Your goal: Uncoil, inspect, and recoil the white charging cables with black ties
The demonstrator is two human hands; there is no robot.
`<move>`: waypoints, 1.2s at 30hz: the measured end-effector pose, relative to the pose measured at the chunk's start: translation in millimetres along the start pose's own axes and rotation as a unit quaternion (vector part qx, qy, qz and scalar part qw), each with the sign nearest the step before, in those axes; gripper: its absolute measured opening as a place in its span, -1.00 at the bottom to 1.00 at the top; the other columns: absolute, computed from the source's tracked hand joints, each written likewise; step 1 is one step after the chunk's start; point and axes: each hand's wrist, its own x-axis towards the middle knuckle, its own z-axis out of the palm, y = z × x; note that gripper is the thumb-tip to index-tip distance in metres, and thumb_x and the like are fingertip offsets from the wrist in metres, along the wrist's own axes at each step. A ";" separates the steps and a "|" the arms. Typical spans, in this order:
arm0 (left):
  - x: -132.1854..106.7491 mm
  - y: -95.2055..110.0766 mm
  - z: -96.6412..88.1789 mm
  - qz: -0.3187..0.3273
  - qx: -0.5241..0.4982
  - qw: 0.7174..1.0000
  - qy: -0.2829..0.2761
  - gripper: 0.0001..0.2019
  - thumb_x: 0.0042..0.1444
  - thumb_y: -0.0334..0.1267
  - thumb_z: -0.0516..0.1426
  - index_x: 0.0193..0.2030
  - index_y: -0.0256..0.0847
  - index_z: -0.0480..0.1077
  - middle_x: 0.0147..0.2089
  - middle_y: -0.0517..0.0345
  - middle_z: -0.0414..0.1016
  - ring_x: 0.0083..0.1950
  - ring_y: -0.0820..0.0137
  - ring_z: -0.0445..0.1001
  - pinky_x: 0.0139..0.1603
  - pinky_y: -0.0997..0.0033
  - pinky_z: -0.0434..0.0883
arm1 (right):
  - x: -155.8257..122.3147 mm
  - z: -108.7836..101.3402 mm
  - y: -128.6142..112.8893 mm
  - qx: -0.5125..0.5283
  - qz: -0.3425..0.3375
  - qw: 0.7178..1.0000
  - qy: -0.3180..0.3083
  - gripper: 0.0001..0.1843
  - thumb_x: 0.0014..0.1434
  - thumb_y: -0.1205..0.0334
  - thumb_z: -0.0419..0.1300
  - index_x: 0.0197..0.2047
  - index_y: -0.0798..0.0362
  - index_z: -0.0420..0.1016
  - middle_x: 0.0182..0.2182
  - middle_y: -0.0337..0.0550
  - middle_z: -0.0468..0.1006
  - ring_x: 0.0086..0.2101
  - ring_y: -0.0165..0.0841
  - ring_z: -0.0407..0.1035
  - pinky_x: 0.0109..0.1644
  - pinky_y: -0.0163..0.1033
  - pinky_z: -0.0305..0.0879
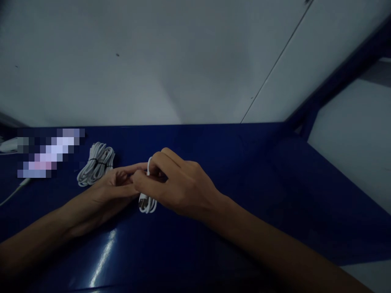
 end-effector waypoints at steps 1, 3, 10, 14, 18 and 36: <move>0.1 0.0 -0.2 0.001 0.009 1.000 -0.018 -0.59 0.26 -0.34 0.44 0.24 -0.13 0.61 0.15 0.01 0.72 0.17 0.31 0.67 0.26 0.45 0.52 | -1.0 1.1 1.6 -0.007 -0.019 1.000 0.005 -0.73 0.48 0.44 0.22 -0.16 -0.14 0.62 -0.36 -0.27 0.52 -0.38 -0.37 0.39 -0.50 -0.30 0.33; 0.5 0.1 -0.6 0.018 0.033 0.998 -0.040 -0.68 0.27 -0.36 0.42 0.15 -0.15 0.65 0.14 0.02 0.72 0.18 0.30 0.67 0.28 0.43 0.51 | -2.4 3.1 3.9 -0.021 -0.055 0.998 0.019 -0.73 0.51 0.44 0.19 -0.13 -0.10 0.63 -0.35 -0.25 0.51 -0.39 -0.39 0.35 -0.50 -0.30 0.27; -2.6 0.5 4.8 0.206 0.202 0.954 0.082 -0.74 0.08 -0.40 0.52 -0.13 -0.12 0.65 -0.17 0.17 0.74 -0.14 0.33 0.70 -0.02 0.37 0.63 | -0.2 2.9 -8.0 0.046 0.013 0.997 0.055 -0.84 0.52 0.42 0.22 -0.16 0.08 0.53 -0.34 -0.22 0.48 -0.39 -0.43 0.33 -0.36 -0.27 0.30; -8.6 -4.6 9.7 0.332 0.315 0.875 0.159 -0.77 0.12 -0.34 0.53 -0.15 -0.07 0.64 -0.19 0.23 0.72 -0.15 0.32 0.69 0.00 0.31 0.65 | 0.6 1.8 -18.7 0.169 0.144 0.974 0.044 -0.88 0.53 0.38 0.24 -0.13 0.03 0.50 -0.31 -0.28 0.50 -0.36 -0.45 0.38 -0.30 -0.29 0.33; -12.0 -7.5 9.2 0.440 0.418 0.776 0.171 -0.81 0.22 -0.37 0.46 -0.09 -0.03 0.65 -0.08 0.19 0.74 -0.07 0.26 0.71 0.00 0.19 0.66 | 2.1 1.3 -24.2 0.322 0.289 0.902 0.015 -0.83 0.55 0.18 0.24 -0.16 -0.03 0.50 -0.37 -0.35 0.50 -0.43 -0.48 0.38 -0.36 -0.32 0.34; -5.4 -4.4 1.9 0.239 0.167 0.950 0.115 -0.86 0.43 -0.24 0.24 0.01 -0.11 0.65 -0.12 0.07 0.72 -0.10 0.24 0.71 0.01 0.25 0.64 | 3.8 1.4 -9.9 0.357 0.316 0.878 0.048 -0.82 0.48 0.12 0.34 -0.18 -0.01 0.58 -0.40 -0.34 0.51 -0.51 -0.52 0.29 -0.49 -0.35 0.21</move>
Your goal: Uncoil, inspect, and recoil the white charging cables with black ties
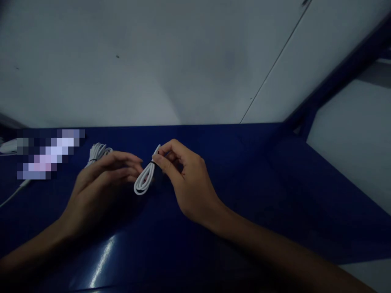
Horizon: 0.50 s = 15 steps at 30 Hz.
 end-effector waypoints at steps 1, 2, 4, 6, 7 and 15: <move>2.9 -0.2 -0.3 -0.072 -0.040 0.996 -0.037 -0.76 0.47 -0.13 0.20 -0.03 -0.18 0.68 -0.15 -0.02 0.73 -0.12 0.19 0.71 0.02 0.20 0.64 | 1.0 -1.5 0.0 -0.017 -0.022 1.000 -0.007 -0.84 0.50 0.16 0.32 -0.18 -0.01 0.58 -0.38 -0.33 0.52 -0.48 -0.50 0.33 -0.45 -0.34 0.25; 5.4 -0.6 -0.4 -0.117 -0.069 0.988 -0.077 -0.63 0.50 -0.02 0.16 -0.07 -0.24 0.71 -0.19 -0.09 0.73 -0.16 0.16 0.72 0.01 0.15 0.64 | 1.8 -2.7 -0.3 -0.033 -0.043 0.998 -0.021 -0.86 0.51 0.20 0.30 -0.16 -0.01 0.57 -0.37 -0.33 0.53 -0.45 -0.49 0.38 -0.39 -0.32 0.31; 8.1 -1.4 0.1 -0.165 -0.104 0.972 -0.128 -0.57 0.49 0.04 0.17 -0.09 -0.27 0.73 -0.16 -0.13 0.74 -0.15 0.15 0.71 0.00 0.16 0.64 | 2.7 -4.4 -1.1 -0.066 -0.084 0.993 -0.051 -0.88 0.51 0.28 0.28 -0.15 -0.02 0.57 -0.33 -0.31 0.55 -0.37 -0.45 0.45 -0.28 -0.29 0.40; 7.8 -1.5 1.0 -0.173 -0.107 0.970 -0.133 -0.71 0.44 -0.06 0.27 -0.05 -0.22 0.74 -0.15 -0.06 0.74 -0.15 0.24 0.70 -0.02 0.27 0.61 | 2.5 -5.0 -2.3 -0.095 -0.114 0.986 -0.071 -0.88 0.51 0.32 0.27 -0.15 -0.01 0.56 -0.30 -0.29 0.57 -0.31 -0.41 0.48 -0.22 -0.26 0.43; 7.0 -1.1 1.4 -0.168 -0.099 0.973 -0.122 -0.80 0.40 -0.13 0.33 -0.03 -0.18 0.74 -0.15 0.00 0.74 -0.14 0.28 0.69 -0.02 0.33 0.60 | 2.2 -4.9 -2.9 -0.107 -0.122 0.984 -0.073 -0.88 0.51 0.33 0.27 -0.15 -0.01 0.56 -0.29 -0.28 0.57 -0.30 -0.40 0.48 -0.21 -0.25 0.44; 2.1 6.0 7.5 -0.062 -0.009 0.997 -0.036 -0.80 0.15 -0.33 0.50 -0.08 -0.11 0.75 -0.22 0.15 0.76 -0.19 0.34 0.70 0.04 0.36 0.64 | -4.0 4.2 -5.5 -0.024 -0.044 0.998 -0.034 -0.85 0.51 0.25 0.30 -0.19 -0.02 0.56 -0.37 -0.35 0.53 -0.46 -0.50 0.38 -0.38 -0.34 0.34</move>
